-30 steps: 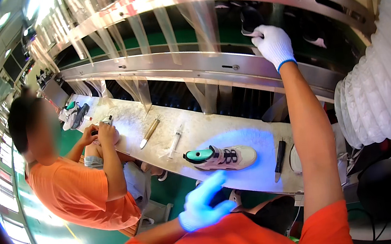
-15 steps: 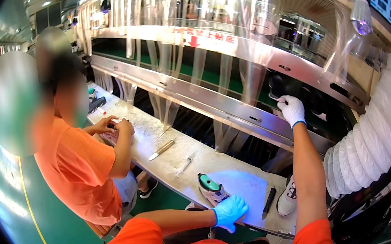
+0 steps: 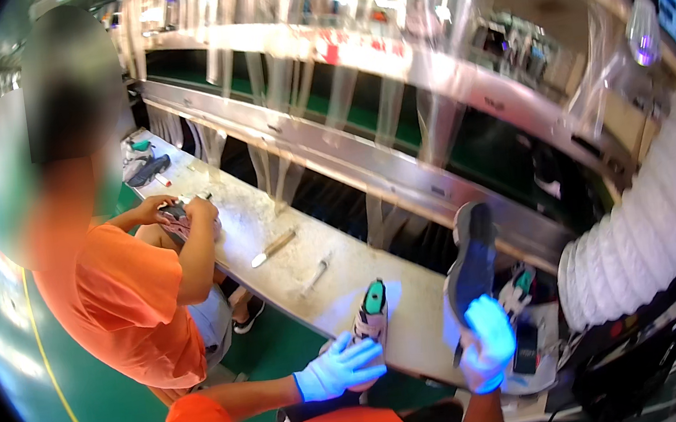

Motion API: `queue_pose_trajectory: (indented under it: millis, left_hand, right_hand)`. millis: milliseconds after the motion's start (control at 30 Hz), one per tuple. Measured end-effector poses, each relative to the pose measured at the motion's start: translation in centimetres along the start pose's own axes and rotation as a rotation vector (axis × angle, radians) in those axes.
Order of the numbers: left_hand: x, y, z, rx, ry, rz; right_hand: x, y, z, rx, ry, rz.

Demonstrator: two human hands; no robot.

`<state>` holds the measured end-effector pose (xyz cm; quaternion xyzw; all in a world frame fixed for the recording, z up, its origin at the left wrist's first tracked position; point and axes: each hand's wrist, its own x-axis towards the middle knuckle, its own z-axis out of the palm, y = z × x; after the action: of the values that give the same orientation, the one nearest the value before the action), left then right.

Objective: The person assembles a sneaker by hand, using a syringe to inject adhesive into the sole and a scraper to smooth the surface. They repeatedly pick up and place the shoe on a conveyor belt while working at a factory workstation.

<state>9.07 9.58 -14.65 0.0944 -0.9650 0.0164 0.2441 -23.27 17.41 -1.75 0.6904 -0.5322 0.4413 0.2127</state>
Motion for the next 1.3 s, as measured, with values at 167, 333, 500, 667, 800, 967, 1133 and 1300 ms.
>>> queue_pose_trajectory:
  millis: [167, 333, 500, 667, 800, 967, 1133, 1300]
  left_hand:
    - [-2.2, 1.1, 3.7, -0.229, 0.192, -0.249]
    - [-2.4, 0.2, 5.3, -0.130, 0.199, -0.151]
    - [-2.5, -0.8, 5.2, -0.200, 0.165, -0.080]
    - [-2.6, -0.8, 4.4, -0.212, 0.108, -0.154]
    - [-1.0, -2.0, 3.2, -0.213, 0.079, -0.089]
    - [3.7, -2.8, 0.1, -0.232, 0.110, -0.051]
    - [12.6, -2.6, -5.7, -0.585, 0.279, -0.545]
    - [13.6, -1.3, -7.5, -0.669, 0.088, -0.595]
  right_hand:
    - [-15.0, -3.0, 4.0, 0.033, -0.408, 0.175]
    - [-18.1, -5.0, 5.4, 0.028, -0.461, 0.391]
    - [-19.5, -5.4, 7.2, 0.000, -0.394, 0.459]
    - [-20.0, -5.2, 7.4, 0.010, -0.264, 0.540]
    - [-20.7, -4.7, 8.0, 0.009, -0.196, 0.567]
    - [-20.1, -4.3, 8.4, 0.068, -0.103, 0.561]
    - [-13.1, -5.0, 3.0, 0.180, -0.127, 0.313]
    - [-7.7, -8.7, -2.0, 0.649, -0.102, 0.572]
